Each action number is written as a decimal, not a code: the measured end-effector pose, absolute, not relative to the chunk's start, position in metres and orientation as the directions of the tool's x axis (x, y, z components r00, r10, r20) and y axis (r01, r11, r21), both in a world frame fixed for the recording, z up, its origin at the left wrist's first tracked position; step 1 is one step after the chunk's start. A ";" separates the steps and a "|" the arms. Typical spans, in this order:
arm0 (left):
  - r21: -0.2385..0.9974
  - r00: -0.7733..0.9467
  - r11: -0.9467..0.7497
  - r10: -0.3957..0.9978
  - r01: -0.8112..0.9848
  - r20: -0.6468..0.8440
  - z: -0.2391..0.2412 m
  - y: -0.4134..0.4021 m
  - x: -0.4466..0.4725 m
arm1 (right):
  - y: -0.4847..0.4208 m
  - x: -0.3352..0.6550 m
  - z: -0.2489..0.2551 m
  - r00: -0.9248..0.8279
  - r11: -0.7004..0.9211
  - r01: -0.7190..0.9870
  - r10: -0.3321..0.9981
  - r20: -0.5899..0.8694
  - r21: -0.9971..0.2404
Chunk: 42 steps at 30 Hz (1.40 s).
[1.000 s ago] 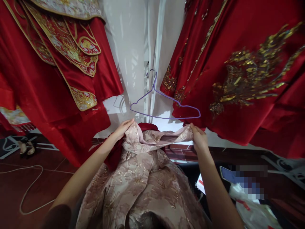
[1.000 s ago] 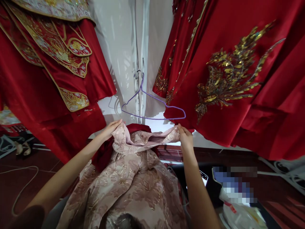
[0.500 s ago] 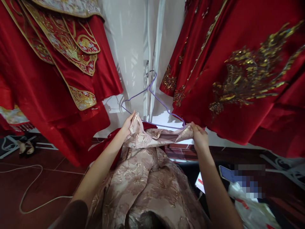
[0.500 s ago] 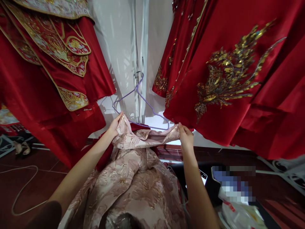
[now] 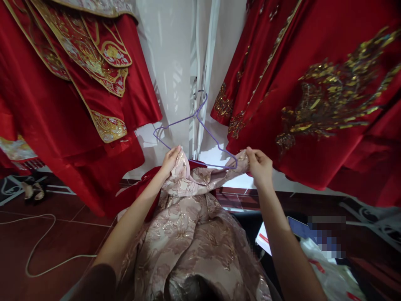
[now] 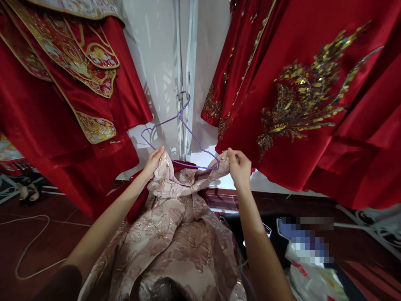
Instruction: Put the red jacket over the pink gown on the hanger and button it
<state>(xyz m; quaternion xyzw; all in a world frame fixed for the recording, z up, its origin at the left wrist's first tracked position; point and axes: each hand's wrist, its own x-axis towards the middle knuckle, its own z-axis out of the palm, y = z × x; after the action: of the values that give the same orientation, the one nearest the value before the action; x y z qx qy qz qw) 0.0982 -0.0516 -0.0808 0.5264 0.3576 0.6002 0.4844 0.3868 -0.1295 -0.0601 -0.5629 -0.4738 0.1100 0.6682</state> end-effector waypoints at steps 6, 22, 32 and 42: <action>0.915 0.000 -0.348 0.935 -0.206 0.355 -0.084 -0.050 0.100 | -0.129 0.381 -0.049 0.471 0.337 0.575 0.608 0.639 -0.745; 0.871 -0.085 -0.448 0.894 -0.202 0.440 -0.081 -0.051 0.108 | -0.141 0.392 -0.042 0.531 0.317 0.620 0.504 0.681 -0.718; 0.850 0.181 -0.050 0.969 -0.524 0.168 -0.089 -0.079 0.147 | -0.082 0.338 -0.005 0.306 0.192 0.874 0.495 0.813 -0.446; 0.819 0.270 0.010 0.946 -0.574 0.178 -0.082 -0.088 0.138 | -0.077 0.344 -0.021 0.389 0.190 0.833 0.465 0.795 -0.519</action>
<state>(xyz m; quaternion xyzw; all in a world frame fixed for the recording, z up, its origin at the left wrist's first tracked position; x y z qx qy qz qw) 0.1381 -0.0877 -0.0819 0.4224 0.2203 0.5626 0.6756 0.3440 -0.0768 -0.0214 -0.6151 -0.5278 -0.1635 0.5624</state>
